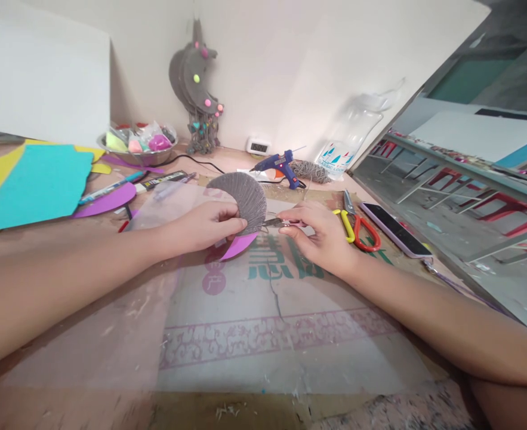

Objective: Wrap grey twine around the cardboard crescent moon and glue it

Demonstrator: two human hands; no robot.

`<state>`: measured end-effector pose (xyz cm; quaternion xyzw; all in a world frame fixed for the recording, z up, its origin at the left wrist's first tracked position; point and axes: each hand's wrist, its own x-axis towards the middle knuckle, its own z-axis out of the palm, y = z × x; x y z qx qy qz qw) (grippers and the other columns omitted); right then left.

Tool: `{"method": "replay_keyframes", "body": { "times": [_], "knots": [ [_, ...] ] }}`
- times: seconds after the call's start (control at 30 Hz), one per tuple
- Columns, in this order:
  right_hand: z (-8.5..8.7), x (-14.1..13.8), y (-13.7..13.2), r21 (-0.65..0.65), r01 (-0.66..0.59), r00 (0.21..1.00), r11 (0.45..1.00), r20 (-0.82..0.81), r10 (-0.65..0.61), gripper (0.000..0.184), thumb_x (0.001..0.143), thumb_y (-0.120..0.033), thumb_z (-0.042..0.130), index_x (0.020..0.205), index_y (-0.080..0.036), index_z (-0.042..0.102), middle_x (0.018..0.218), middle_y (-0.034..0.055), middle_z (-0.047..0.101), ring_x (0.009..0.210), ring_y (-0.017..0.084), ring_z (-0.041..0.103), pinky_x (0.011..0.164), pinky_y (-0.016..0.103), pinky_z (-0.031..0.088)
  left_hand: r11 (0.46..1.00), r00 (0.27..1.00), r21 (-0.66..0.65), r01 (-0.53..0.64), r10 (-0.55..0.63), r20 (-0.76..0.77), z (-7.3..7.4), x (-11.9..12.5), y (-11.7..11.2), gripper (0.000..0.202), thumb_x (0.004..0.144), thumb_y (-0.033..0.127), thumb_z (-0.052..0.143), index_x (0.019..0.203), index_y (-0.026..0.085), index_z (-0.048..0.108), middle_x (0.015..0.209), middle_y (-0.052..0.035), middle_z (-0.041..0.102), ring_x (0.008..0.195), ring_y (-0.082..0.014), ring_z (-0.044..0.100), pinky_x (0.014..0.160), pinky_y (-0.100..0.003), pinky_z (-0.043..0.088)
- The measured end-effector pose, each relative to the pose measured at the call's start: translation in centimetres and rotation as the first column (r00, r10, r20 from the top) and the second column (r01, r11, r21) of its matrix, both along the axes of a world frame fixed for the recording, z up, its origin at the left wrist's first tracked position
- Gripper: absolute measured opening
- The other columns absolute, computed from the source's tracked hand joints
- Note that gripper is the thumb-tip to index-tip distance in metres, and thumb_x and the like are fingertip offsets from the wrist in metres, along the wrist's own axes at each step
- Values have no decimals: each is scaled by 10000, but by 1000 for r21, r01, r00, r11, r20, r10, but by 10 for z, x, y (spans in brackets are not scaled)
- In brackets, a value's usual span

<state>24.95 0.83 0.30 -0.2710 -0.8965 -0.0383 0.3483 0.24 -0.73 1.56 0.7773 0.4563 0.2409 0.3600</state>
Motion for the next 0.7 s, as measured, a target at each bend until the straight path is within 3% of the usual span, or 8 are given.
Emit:
{"method": "replay_keyframes", "body": {
  "times": [0.17, 0.7],
  "knots": [
    [2, -2, -2, 46, 4, 997, 999, 78, -7, 168, 879, -307, 563, 989, -198, 630, 794, 46, 652, 734, 175, 584, 695, 316, 427, 1000, 1000, 12, -4, 4, -11, 1, 0, -1, 312, 843, 325, 473, 569, 197, 391, 489, 43, 479, 476, -105, 494, 498, -250, 363],
    [2, -3, -1, 55, 40, 996, 998, 77, -44, 158, 870, -320, 584, 949, -191, 630, 769, 39, 641, 727, 171, 577, 687, 306, 414, 1000, 1000, 21, -3, 4, -15, -1, 0, 2, 329, 849, 351, 469, 572, 194, 387, 515, 44, 475, 494, -100, 480, 497, -251, 345]
  ]
}}
